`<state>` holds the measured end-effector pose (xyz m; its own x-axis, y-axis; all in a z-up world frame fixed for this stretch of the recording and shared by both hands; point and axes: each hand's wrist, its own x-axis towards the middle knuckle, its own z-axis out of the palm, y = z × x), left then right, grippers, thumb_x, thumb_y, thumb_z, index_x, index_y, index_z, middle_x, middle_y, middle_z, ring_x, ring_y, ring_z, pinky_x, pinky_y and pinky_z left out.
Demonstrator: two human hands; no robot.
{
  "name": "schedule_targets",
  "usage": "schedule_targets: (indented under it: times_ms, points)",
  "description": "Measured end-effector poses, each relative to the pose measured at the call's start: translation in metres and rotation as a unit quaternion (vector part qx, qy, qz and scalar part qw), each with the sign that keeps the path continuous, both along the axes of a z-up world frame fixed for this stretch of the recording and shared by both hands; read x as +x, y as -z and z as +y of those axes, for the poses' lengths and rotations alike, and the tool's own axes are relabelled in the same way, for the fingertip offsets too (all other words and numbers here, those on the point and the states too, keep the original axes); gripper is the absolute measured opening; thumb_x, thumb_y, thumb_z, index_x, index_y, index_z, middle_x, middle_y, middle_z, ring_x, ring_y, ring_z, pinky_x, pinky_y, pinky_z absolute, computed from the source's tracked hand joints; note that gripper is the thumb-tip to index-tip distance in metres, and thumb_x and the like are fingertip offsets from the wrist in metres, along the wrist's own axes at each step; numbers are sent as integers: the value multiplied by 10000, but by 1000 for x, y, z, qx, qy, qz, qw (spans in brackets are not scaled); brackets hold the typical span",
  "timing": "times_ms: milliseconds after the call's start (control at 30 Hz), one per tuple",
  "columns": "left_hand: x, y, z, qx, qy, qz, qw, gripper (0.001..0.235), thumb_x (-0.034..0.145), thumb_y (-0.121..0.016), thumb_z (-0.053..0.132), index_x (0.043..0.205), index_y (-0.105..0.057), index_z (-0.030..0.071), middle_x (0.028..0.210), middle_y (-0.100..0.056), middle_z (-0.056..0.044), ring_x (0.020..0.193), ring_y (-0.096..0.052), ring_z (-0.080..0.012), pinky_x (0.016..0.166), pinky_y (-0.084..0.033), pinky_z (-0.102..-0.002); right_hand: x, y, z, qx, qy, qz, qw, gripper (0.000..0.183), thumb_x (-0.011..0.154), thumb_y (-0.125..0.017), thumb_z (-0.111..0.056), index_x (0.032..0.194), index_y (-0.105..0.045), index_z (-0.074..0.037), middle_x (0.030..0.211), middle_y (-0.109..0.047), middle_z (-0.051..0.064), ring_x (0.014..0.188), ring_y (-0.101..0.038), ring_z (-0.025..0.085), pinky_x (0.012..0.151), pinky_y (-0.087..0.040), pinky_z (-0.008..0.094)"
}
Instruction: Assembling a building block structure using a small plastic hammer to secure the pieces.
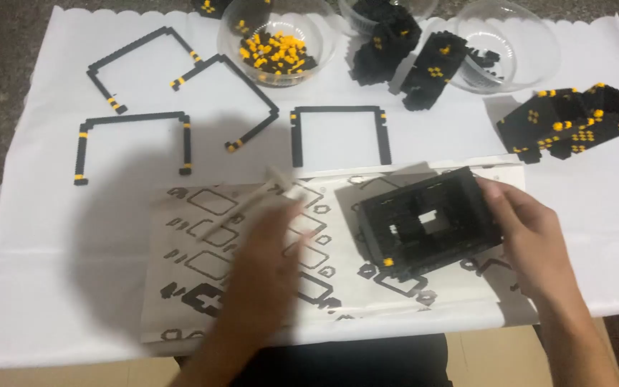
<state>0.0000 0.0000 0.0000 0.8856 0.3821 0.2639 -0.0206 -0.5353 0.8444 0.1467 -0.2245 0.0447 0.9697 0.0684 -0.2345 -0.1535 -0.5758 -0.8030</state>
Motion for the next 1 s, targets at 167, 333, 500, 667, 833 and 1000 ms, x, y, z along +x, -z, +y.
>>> schedule_targets:
  times_ms: [167,333,500,667,833,1000]
  points:
    - [22,-29,-38,-226,59,247,941,673,856,-467,424,1438,-321,119,1390,-464,-109,1235,-497,-241,949,-461,-387,-12,-22,12,104,36,57,992,378,912,-488,-252,1193,-635,-47,1124,-646,80,946,-564,173,695,-435,290]
    - [32,-29,-31,-285,26,295,912,672,843,-492,396,1440,-328,135,1513,-355,-57,1388,-357,-209,1093,-283,-424,-45,-62,12,35,4,-19,999,432,866,-453,-282,1207,-631,-84,1195,-672,36,1100,-585,122,927,-438,266]
    - [38,-39,-31,-491,129,136,850,519,794,-539,310,1267,-604,107,1189,-668,-27,1089,-606,-193,871,-455,-355,-83,-80,-1,58,-119,-224,966,406,868,-403,-34,1241,-538,55,1146,-632,190,907,-582,234,684,-501,302]
    - [44,-46,-33,-506,155,97,843,552,777,-553,266,1294,-571,72,1235,-646,-71,1162,-579,-238,926,-440,-382,-85,-80,-22,-6,-185,-285,941,461,834,-380,-127,1225,-515,77,1174,-641,207,876,-667,218,705,-579,269]
    - [41,-50,-33,-419,139,64,895,548,727,-593,290,1251,-596,131,1146,-701,-61,1105,-641,-248,950,-486,-443,-81,-60,-32,93,-121,-269,951,533,851,-306,-64,1318,-387,180,1280,-514,325,937,-546,310,687,-483,319]
    - [40,-59,-33,-381,115,4,917,492,759,-633,115,1247,-583,74,1163,-689,-78,1127,-646,-215,990,-505,-376,-70,-50,-34,190,-72,-237,950,652,853,-310,-121,1453,-296,134,1384,-434,280,1010,-449,294,781,-367,319]
